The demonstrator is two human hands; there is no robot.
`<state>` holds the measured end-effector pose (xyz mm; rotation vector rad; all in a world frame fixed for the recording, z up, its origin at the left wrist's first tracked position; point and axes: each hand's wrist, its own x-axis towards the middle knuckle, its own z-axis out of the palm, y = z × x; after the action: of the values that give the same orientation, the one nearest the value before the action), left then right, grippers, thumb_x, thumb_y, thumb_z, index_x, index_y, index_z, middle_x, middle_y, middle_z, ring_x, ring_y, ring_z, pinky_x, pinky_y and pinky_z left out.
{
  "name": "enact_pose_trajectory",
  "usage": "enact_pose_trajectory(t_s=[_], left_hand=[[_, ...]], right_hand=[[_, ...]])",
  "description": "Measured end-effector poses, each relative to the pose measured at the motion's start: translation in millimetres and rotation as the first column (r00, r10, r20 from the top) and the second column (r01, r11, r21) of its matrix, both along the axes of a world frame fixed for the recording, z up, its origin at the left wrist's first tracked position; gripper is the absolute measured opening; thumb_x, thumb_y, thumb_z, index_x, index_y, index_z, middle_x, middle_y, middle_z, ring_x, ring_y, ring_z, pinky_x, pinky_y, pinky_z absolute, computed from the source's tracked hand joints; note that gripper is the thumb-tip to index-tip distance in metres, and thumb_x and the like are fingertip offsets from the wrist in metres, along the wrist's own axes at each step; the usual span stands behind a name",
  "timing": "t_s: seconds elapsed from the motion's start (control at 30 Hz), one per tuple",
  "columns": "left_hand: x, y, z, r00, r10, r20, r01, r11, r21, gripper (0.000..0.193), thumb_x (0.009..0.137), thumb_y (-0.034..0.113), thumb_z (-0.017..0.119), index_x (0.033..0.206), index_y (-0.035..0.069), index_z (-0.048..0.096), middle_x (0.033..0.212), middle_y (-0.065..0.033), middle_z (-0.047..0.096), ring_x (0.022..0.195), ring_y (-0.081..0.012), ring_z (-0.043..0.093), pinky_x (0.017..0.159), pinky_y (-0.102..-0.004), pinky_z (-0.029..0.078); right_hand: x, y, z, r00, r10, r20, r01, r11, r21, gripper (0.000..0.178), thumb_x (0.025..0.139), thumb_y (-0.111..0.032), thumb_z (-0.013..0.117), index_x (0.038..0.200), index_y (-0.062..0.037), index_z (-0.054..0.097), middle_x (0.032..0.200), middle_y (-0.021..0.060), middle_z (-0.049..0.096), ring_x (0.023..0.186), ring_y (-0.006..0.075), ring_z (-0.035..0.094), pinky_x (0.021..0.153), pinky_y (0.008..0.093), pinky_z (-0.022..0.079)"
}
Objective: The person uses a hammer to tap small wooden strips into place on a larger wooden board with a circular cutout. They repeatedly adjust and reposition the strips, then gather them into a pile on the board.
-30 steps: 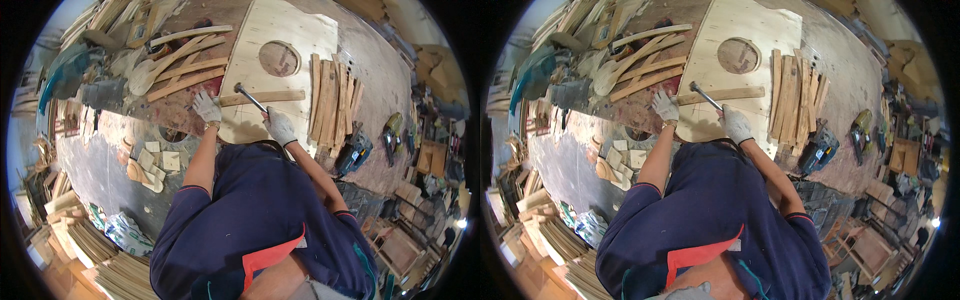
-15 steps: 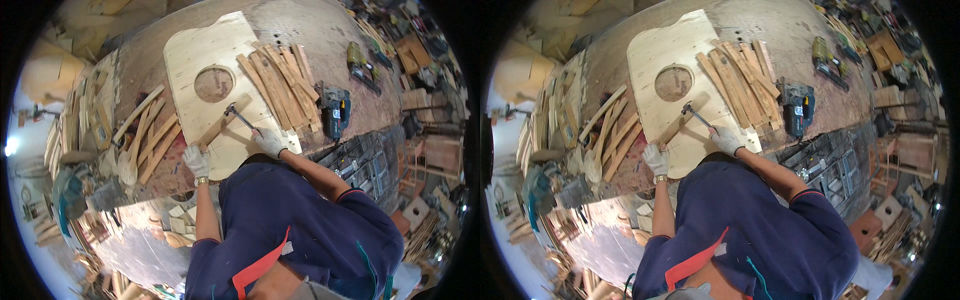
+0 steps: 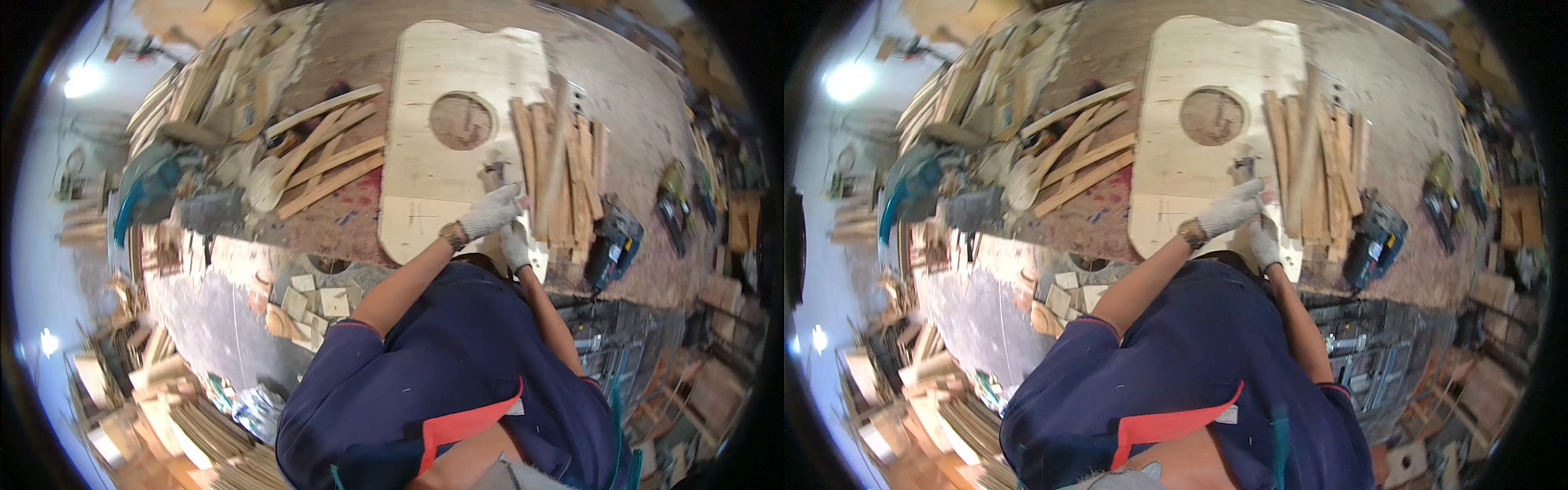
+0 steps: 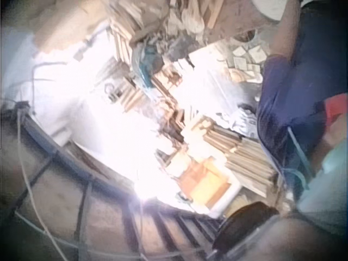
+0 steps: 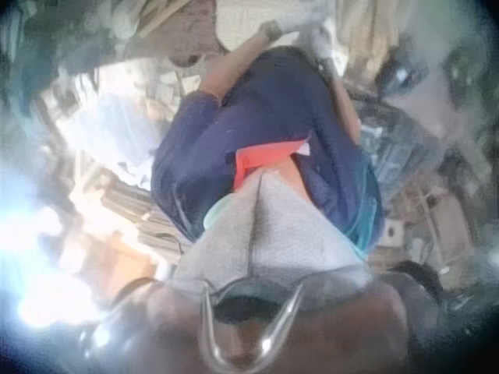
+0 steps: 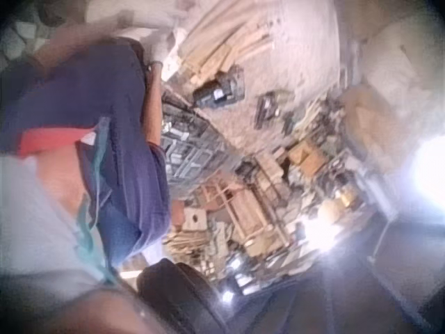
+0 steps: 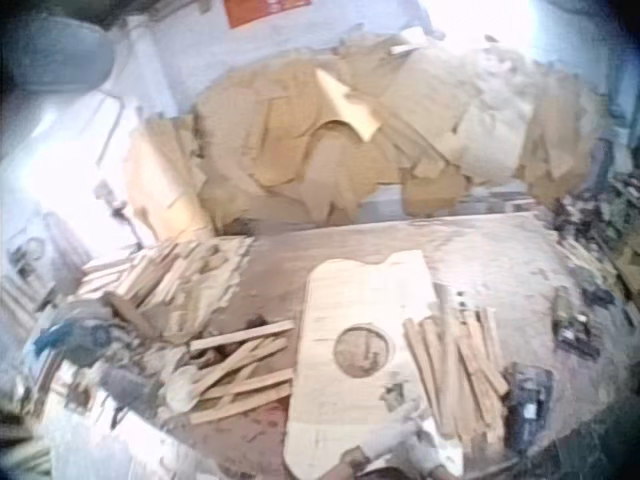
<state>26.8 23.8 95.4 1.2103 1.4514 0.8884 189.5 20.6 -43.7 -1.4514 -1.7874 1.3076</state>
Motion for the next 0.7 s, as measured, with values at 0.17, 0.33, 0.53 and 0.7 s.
enact_pose_trajectory(t_s=[0.17, 0.33, 0.53, 0.7], left_hand=[[-86, -9, -53, 0.722, 0.400, -0.564, -0.118, 0.875, 0.469, 0.043, 0.088, 0.027, 0.069, 0.120, -0.002, 0.062, 0.119, -0.0215, 0.063, 0.115, -0.0378, 0.058, 0.103, -0.0442, 0.046], [-248, -51, -106, 0.131, 0.492, -0.861, -0.491, 0.786, 0.375, 0.043, 0.078, 0.024, 0.068, 0.116, 0.004, 0.061, 0.108, -0.0191, 0.062, 0.104, -0.0362, 0.059, 0.087, -0.0500, 0.049], [-360, -120, -106, -0.002, 0.191, -0.982, -0.322, 0.929, 0.182, 0.048, 0.080, 0.027, 0.074, 0.123, 0.014, 0.058, 0.114, -0.0119, 0.062, 0.114, -0.0326, 0.058, 0.100, -0.0543, 0.043], [-347, -99, -69, 0.042, 0.331, -0.943, -0.108, 0.939, 0.326, 0.043, 0.081, 0.028, 0.075, 0.118, 0.012, 0.060, 0.109, -0.0107, 0.063, 0.104, -0.0291, 0.062, 0.094, -0.0454, 0.045]], right_hand=[[-8, 8, 21, 1.000, 0.014, 0.018, -0.011, 0.986, -0.167, 0.048, 0.107, -0.046, 0.046, 0.087, -0.0046, 0.061, 0.062, 0.0004, 0.050, 0.054, 0.0121, 0.048, 0.051, 0.0325, 0.038], [1, 14, 5, 0.999, -0.011, 0.042, 0.018, 0.984, -0.175, 0.045, 0.107, -0.048, 0.047, 0.086, -0.0096, 0.058, 0.059, -0.0034, 0.045, 0.047, 0.0090, 0.043, 0.043, 0.0280, 0.035], [-7, 12, 21, 0.999, 0.004, 0.044, 0.005, 0.979, -0.203, 0.049, 0.106, -0.045, 0.046, 0.082, -0.0051, 0.059, 0.061, 0.0011, 0.048, 0.054, 0.0133, 0.047, 0.052, 0.0336, 0.039], [-9, 9, 39, 0.994, -0.007, 0.105, 0.026, 0.983, -0.179, 0.049, 0.107, -0.043, 0.046, 0.082, -0.0023, 0.059, 0.061, 0.0023, 0.048, 0.057, 0.0149, 0.049, 0.056, 0.0356, 0.040]])
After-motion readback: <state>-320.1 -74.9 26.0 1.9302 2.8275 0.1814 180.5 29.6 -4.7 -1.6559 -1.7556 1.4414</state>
